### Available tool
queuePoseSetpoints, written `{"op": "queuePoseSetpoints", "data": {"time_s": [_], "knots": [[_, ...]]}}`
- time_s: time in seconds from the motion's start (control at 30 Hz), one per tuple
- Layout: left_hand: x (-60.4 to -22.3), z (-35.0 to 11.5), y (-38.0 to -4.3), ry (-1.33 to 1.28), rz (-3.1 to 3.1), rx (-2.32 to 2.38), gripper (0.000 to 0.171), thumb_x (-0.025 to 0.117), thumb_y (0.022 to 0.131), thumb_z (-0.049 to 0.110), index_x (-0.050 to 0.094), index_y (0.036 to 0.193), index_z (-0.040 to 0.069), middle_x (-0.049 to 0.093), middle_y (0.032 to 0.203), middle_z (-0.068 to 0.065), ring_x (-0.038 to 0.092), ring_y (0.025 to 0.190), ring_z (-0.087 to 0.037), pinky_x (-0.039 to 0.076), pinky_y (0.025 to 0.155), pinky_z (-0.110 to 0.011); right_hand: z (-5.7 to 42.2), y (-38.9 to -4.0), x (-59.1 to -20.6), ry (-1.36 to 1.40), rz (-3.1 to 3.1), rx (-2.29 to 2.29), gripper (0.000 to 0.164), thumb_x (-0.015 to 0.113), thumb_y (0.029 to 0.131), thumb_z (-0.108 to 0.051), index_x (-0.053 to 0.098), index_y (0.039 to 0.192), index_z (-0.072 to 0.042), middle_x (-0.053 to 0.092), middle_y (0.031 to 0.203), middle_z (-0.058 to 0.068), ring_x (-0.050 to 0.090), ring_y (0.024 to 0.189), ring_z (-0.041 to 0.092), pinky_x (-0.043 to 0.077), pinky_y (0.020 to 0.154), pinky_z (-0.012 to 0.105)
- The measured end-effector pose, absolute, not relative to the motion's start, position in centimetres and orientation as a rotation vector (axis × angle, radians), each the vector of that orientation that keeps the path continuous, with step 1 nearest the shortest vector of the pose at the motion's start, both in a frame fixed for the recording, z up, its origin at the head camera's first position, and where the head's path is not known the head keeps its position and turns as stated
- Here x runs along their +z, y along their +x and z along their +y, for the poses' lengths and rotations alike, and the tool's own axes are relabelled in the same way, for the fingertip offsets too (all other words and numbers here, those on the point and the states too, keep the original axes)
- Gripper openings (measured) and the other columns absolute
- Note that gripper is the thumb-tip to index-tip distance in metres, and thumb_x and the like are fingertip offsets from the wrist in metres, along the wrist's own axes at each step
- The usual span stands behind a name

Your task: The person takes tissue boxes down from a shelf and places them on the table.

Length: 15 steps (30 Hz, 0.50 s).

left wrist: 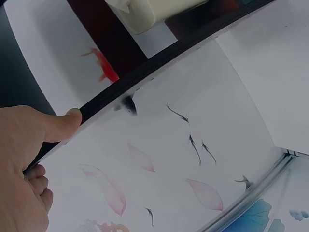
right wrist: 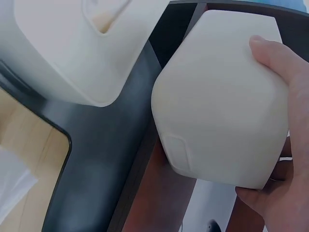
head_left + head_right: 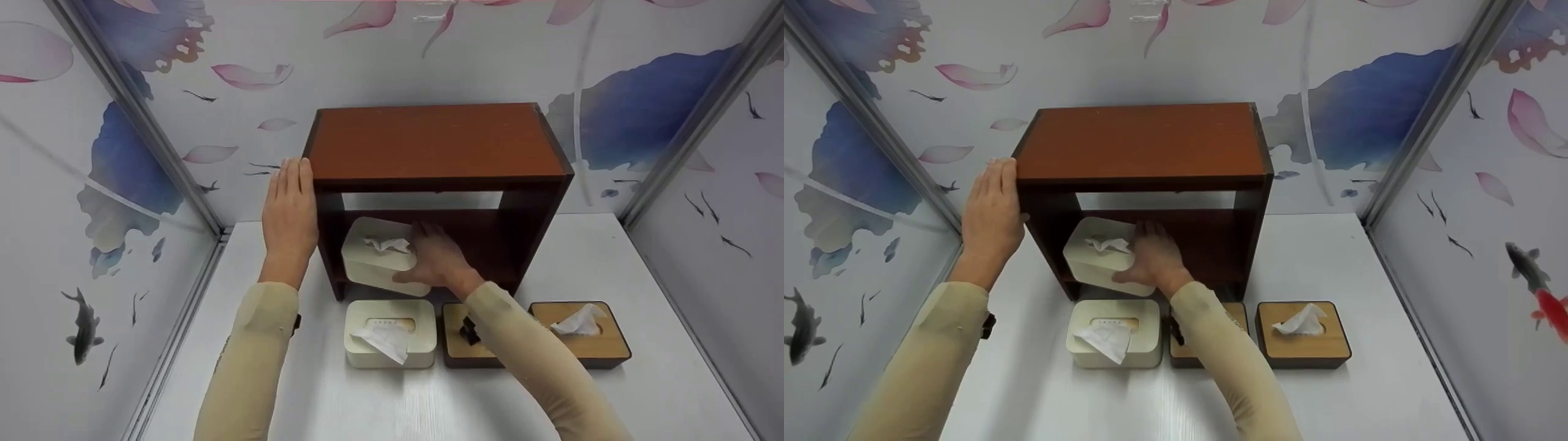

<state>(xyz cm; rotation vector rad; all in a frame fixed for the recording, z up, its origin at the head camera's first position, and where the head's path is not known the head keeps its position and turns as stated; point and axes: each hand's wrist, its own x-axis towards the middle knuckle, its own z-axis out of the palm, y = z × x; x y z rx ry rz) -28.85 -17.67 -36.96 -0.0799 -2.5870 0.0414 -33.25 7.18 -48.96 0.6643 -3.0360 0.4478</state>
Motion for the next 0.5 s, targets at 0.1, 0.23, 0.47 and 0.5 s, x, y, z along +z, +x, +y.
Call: {"op": "queuePoseSetpoints", "data": {"time_s": [0.1,0.23,0.47,0.5], "knots": [[-37.0,-17.7,-28.8,-0.091,-2.574,0.031,0.064,0.059,0.091,-0.006,0.027,0.147,-0.003,0.036,0.151,-0.021,0.032,0.146,-0.033,0.026,0.123,-0.042,7.6,-32.7,-49.0,0.669,-3.019,0.435,0.125,0.073,0.062,-0.073,0.025,0.153,-0.001,0.030,0.158,0.017,0.028,0.147,0.034,0.029,0.121,0.043],[-36.8,-18.0,-28.7,-0.121,-2.608,0.007,0.070,0.061,0.089,-0.006,0.025,0.148,-0.003,0.033,0.153,-0.021,0.029,0.147,-0.033,0.023,0.124,-0.042,8.1,-32.0,-48.7,0.680,-3.011,0.434,0.125,0.074,0.061,-0.074,0.027,0.152,-0.001,0.032,0.157,0.018,0.030,0.146,0.036,0.029,0.121,0.045],[-36.4,-18.5,-28.5,-0.172,-2.650,-0.003,0.070,0.059,0.090,-0.006,0.022,0.149,-0.002,0.031,0.154,-0.022,0.028,0.147,-0.033,0.021,0.124,-0.042,8.9,-30.9,-48.1,0.723,-2.996,0.379,0.124,0.073,0.062,-0.075,0.030,0.151,-0.002,0.033,0.156,0.018,0.030,0.146,0.036,0.024,0.123,0.044],[-36.4,-18.5,-28.5,-0.177,-2.653,0.004,0.069,0.058,0.091,-0.006,0.022,0.150,-0.002,0.031,0.154,-0.022,0.027,0.147,-0.034,0.021,0.124,-0.042,9.0,-30.8,-48.1,0.736,-2.989,0.371,0.122,0.073,0.062,-0.075,0.031,0.151,-0.002,0.033,0.156,0.018,0.030,0.145,0.036,0.024,0.123,0.044]]}}
